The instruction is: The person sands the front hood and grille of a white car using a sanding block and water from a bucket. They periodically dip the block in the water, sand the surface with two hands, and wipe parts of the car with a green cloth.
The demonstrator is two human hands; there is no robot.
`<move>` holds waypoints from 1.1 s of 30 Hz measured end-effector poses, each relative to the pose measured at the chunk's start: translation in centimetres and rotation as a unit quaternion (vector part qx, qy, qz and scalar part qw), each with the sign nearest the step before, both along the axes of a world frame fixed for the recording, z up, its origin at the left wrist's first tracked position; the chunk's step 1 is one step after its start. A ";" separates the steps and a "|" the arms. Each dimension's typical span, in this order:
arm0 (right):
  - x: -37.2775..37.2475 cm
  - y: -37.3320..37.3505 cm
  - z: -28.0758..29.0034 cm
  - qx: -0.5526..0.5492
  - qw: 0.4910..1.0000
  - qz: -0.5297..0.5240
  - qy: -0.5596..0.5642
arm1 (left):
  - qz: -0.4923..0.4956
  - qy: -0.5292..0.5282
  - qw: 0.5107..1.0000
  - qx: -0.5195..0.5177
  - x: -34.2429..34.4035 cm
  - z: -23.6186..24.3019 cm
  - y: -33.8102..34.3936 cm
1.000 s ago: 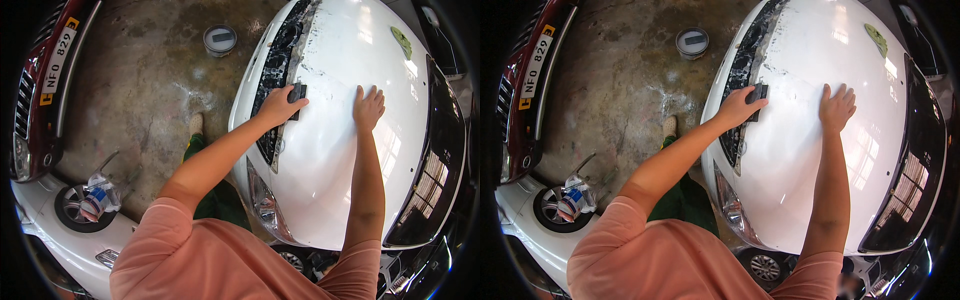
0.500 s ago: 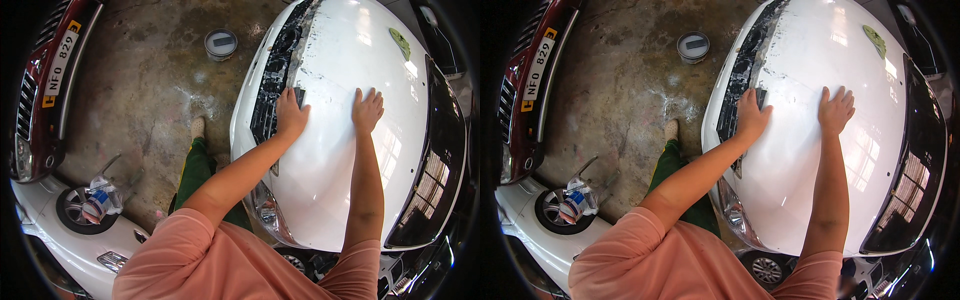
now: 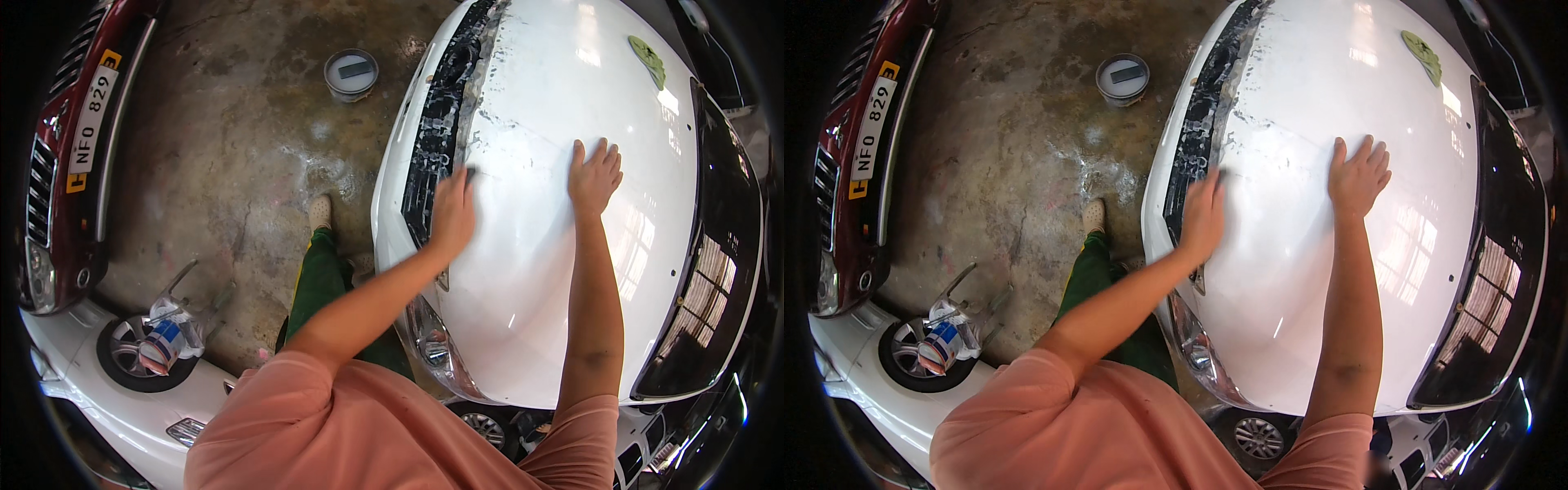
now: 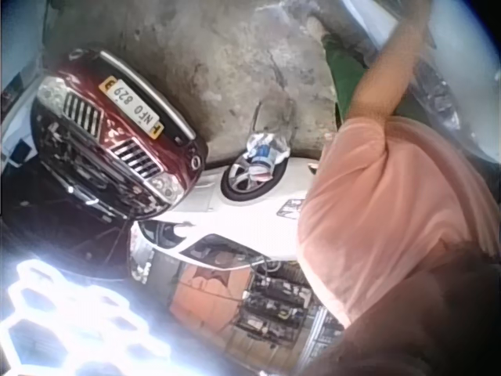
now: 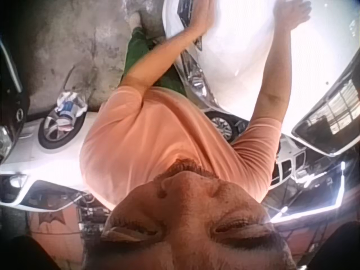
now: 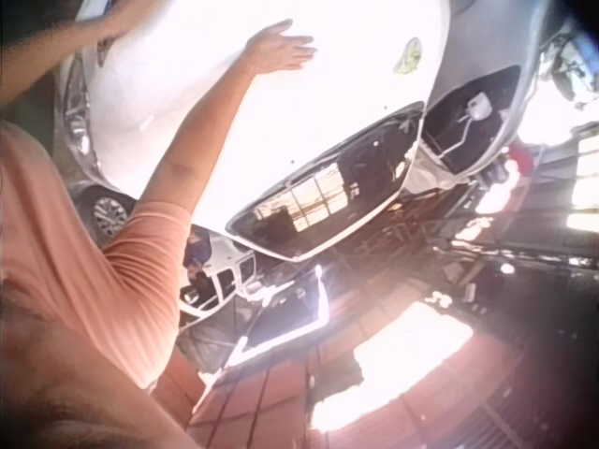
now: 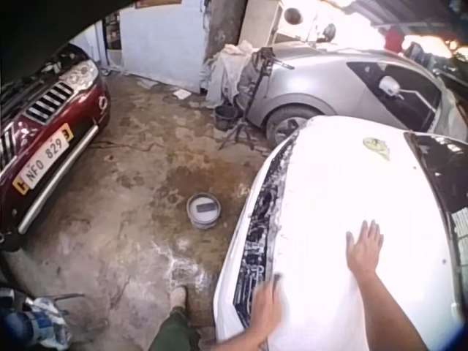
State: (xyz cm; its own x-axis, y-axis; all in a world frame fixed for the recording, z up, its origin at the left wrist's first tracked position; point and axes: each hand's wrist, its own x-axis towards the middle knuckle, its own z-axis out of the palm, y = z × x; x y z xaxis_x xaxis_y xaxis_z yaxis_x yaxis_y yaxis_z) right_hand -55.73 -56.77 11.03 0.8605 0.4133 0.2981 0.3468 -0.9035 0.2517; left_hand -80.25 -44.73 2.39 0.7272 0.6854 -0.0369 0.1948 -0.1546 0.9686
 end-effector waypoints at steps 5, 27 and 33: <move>0.0 0.1 0.0 -0.011 1.000 -0.002 -0.002 | -0.013 -0.010 1.000 -0.021 1.0 -0.7 1.9; 0.4 -0.2 -0.4 -0.012 1.000 0.013 -0.022 | -0.045 -0.013 0.997 0.067 -0.3 -1.9 1.5; 0.4 -0.7 -0.3 -0.006 0.999 0.017 -0.028 | -0.081 -0.008 0.994 0.067 -4.6 -2.0 -1.3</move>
State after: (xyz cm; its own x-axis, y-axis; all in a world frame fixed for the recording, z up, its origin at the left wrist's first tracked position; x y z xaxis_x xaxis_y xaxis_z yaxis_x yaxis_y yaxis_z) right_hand -55.28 -57.47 10.74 0.8278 0.4461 0.3402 0.3622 -0.8880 0.2832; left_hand -84.80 -46.03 0.41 0.8282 0.5572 0.0596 0.1409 -0.3100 0.9403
